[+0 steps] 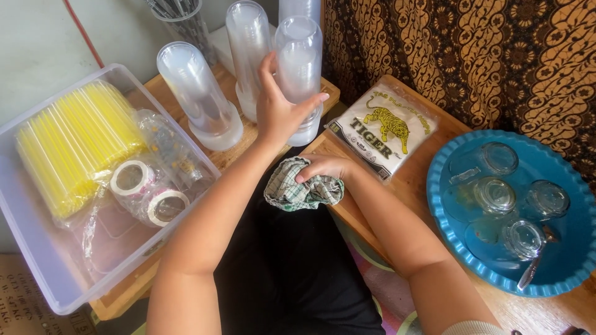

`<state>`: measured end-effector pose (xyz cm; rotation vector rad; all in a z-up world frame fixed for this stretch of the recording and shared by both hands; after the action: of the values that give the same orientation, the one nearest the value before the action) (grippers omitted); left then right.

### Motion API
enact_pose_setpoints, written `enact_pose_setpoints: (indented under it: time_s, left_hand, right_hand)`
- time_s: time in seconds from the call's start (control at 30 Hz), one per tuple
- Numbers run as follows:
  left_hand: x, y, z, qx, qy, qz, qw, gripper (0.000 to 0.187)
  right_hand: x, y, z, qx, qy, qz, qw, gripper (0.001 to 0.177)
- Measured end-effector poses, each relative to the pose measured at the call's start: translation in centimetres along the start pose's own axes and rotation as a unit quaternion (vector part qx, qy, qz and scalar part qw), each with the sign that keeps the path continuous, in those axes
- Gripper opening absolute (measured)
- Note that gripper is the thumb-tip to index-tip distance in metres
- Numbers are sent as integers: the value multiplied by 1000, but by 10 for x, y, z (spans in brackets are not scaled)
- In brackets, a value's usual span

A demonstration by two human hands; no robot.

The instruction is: Cleaning plastic cups by wiping them with a cloth

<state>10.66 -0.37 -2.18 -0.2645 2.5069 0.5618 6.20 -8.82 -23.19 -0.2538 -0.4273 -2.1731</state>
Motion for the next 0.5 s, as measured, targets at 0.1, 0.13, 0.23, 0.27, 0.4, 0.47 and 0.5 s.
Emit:
enact_pose_setpoints:
  time_s: [0.1, 0.13, 0.23, 0.27, 0.4, 0.47, 0.5]
  left_hand:
    - [5, -1, 4, -21, -11, -8, 1000, 109]
    - [8, 1, 2, -15, -24, -17, 999, 114]
    - [16, 12, -10, 5, -66, -36, 997, 116]
    - [21, 19, -18, 16, -93, -47, 994, 112]
    - [27, 54, -41, 20, -111, -51, 992, 102]
    - [29, 77, -59, 16, -173, -62, 983, 88]
    - [24, 90, -56, 13, -172, -65, 983, 88]
  right_hand:
    - [1, -1, 3, -7, 2, 2, 1000, 131]
    - [1, 0, 2, 7, -4, 0, 1000, 131]
    - [2, -2, 12, -4, 32, 11, 999, 125]
    - [2, -7, 21, -31, 74, 26, 996, 118]
    - [-2, -2, 3, -45, 37, 14, 998, 116]
    - [-2, -3, 3, -28, 24, 12, 999, 122]
    - [0, -6, 6, -26, 25, 17, 999, 122]
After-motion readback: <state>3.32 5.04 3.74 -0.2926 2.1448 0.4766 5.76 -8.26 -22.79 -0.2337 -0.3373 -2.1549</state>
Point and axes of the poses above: each hand's wrist, its own x-axis away from the middle knuckle, its own y-axis out of the back of the hand, z = x × y, the point moved 10 cm from there along -x, towards the middle knuckle, and after that the axes turned 9 degrees about y, right-handed, at the moved point
